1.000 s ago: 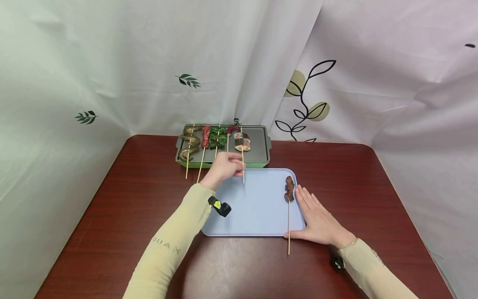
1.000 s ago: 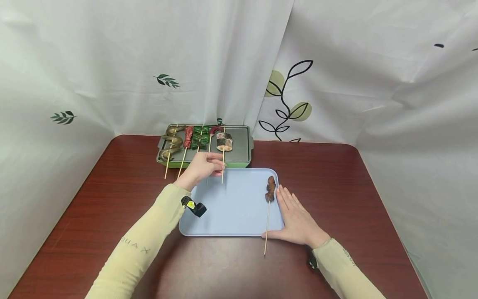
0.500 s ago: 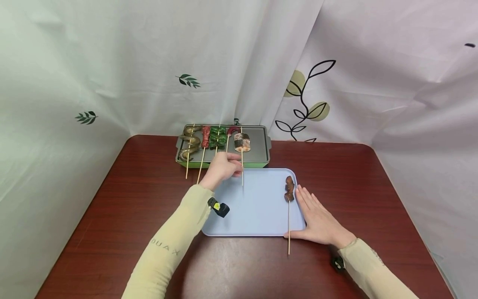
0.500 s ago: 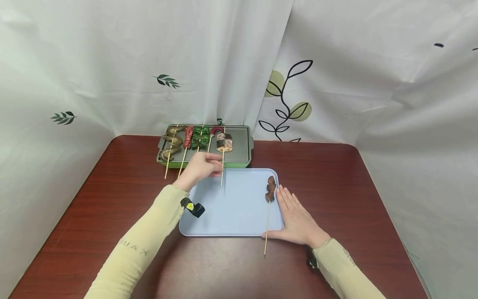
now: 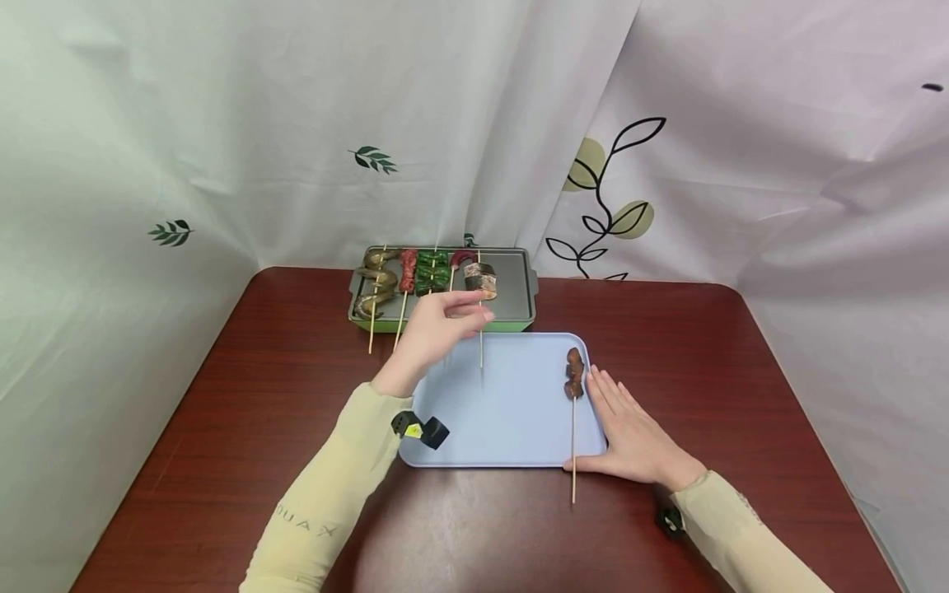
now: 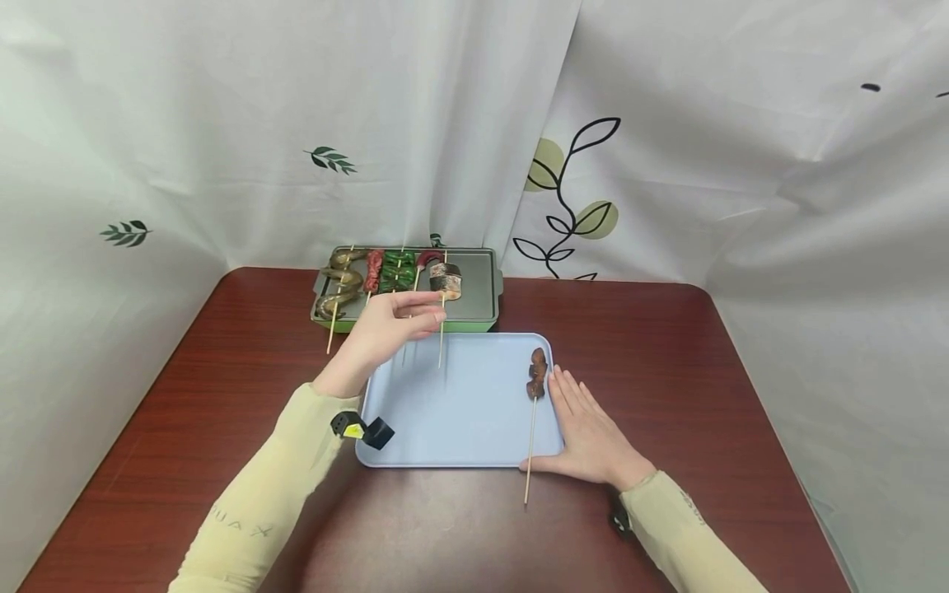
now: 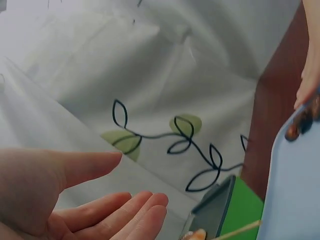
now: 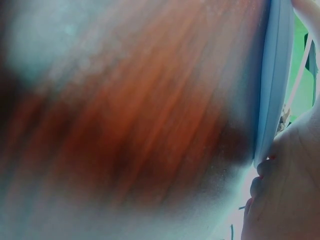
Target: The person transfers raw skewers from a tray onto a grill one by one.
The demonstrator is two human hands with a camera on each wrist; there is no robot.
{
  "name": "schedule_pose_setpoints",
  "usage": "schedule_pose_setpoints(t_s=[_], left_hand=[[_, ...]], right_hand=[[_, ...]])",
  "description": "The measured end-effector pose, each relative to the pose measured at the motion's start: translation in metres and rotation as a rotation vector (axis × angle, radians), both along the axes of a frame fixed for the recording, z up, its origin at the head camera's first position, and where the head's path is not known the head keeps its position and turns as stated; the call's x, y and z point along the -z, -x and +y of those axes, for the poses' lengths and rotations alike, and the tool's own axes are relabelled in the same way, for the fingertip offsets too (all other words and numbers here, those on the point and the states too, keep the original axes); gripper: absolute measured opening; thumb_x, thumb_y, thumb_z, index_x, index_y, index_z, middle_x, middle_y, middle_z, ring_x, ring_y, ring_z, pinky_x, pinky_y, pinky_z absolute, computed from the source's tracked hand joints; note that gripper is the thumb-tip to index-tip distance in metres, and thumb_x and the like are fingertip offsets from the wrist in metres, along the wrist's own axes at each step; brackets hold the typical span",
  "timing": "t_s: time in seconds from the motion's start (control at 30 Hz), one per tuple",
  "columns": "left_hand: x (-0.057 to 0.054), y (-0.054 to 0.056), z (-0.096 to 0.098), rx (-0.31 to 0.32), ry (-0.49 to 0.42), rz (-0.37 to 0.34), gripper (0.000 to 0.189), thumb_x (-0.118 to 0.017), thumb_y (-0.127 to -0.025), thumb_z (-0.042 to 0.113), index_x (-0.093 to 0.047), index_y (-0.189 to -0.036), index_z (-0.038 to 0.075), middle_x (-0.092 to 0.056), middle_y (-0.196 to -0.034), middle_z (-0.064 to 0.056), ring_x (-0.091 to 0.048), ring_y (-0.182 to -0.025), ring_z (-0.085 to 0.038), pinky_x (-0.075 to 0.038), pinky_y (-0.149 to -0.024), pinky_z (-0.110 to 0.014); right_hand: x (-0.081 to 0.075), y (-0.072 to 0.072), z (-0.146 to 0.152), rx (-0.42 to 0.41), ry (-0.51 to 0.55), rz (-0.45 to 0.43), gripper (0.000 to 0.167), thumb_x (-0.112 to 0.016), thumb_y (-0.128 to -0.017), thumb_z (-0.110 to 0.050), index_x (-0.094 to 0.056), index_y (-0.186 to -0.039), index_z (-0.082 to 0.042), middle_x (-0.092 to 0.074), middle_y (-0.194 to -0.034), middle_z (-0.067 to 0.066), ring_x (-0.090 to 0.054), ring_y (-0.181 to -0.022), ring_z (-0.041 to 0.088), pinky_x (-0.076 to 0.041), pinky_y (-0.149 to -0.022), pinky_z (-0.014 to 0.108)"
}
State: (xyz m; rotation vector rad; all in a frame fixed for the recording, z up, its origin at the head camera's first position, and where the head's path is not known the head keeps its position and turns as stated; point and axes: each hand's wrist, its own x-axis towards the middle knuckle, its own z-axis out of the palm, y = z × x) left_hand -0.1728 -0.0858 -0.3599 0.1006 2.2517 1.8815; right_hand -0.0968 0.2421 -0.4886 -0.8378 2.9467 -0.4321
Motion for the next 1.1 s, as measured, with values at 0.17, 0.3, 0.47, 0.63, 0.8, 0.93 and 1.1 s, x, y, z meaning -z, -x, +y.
schedule_pose_setpoints(t_s=[0.17,0.3,0.47,0.63,0.8,0.93,1.1], left_hand=[[-0.001,-0.015,0.005,0.031,-0.066,0.010,0.040,-0.077,-0.092,0.013,-0.069,-0.130,0.004,-0.073,-0.116,-0.010,-0.071,-0.102,-0.024,-0.059,-0.086,-0.033],[0.002,-0.026,0.008,0.062,-0.078,0.006,0.039,-0.077,-0.092,0.015,-0.069,-0.130,0.005,-0.074,-0.112,-0.009,-0.071,-0.103,-0.023,-0.059,-0.088,-0.035],[0.011,-0.037,0.013,0.086,-0.075,-0.006,0.039,-0.076,-0.093,0.016,-0.069,-0.129,0.004,-0.074,-0.114,-0.007,-0.071,-0.103,-0.020,-0.057,-0.089,-0.035],[0.028,-0.045,0.019,0.103,-0.077,-0.015,0.037,-0.076,-0.093,0.015,-0.070,-0.127,0.001,-0.075,-0.111,-0.010,-0.071,-0.102,-0.020,-0.058,-0.087,-0.034],[0.046,-0.051,0.023,0.109,-0.066,-0.045,0.036,-0.077,-0.092,0.016,-0.071,-0.124,0.000,-0.075,-0.108,-0.009,-0.071,-0.101,-0.019,-0.058,-0.087,-0.034],[0.062,-0.056,0.028,0.118,-0.051,-0.071,0.037,-0.077,-0.091,0.014,-0.070,-0.124,-0.003,-0.076,-0.104,-0.009,-0.070,-0.101,-0.017,-0.056,-0.088,-0.032],[0.083,-0.062,0.037,0.154,-0.048,-0.079,0.038,-0.077,-0.091,0.012,-0.069,-0.122,-0.008,-0.076,-0.101,-0.012,-0.071,-0.098,-0.017,-0.057,-0.085,-0.029]], right_hand=[[-0.001,0.000,0.000,0.003,0.004,-0.005,0.135,-0.065,-0.072,-0.086,-0.019,-0.158,0.008,-0.012,-0.166,0.024,-0.014,-0.152,0.039,-0.015,-0.123,0.051],[-0.002,0.001,-0.001,0.002,0.008,-0.003,0.135,-0.065,-0.072,-0.086,-0.019,-0.158,0.009,-0.012,-0.166,0.025,-0.014,-0.152,0.039,-0.015,-0.123,0.050],[-0.001,0.001,-0.001,0.006,0.011,-0.013,0.135,-0.065,-0.073,-0.085,-0.018,-0.158,0.008,-0.011,-0.166,0.024,-0.013,-0.152,0.039,-0.015,-0.123,0.050],[-0.001,0.001,-0.001,0.012,0.013,-0.024,0.135,-0.066,-0.073,-0.085,-0.018,-0.158,0.008,-0.011,-0.166,0.023,-0.013,-0.152,0.038,-0.015,-0.123,0.051],[-0.001,0.000,-0.001,0.015,0.011,-0.027,0.135,-0.066,-0.072,-0.085,-0.018,-0.158,0.008,-0.011,-0.166,0.023,-0.013,-0.152,0.039,-0.016,-0.122,0.052],[-0.001,0.000,-0.001,0.013,0.012,-0.021,0.135,-0.066,-0.072,-0.085,-0.019,-0.158,0.008,-0.011,-0.166,0.023,-0.014,-0.152,0.039,-0.016,-0.122,0.052],[-0.001,0.000,-0.001,0.011,0.012,-0.023,0.135,-0.066,-0.072,-0.086,-0.018,-0.158,0.008,-0.011,-0.166,0.023,-0.013,-0.152,0.039,-0.015,-0.123,0.051]])
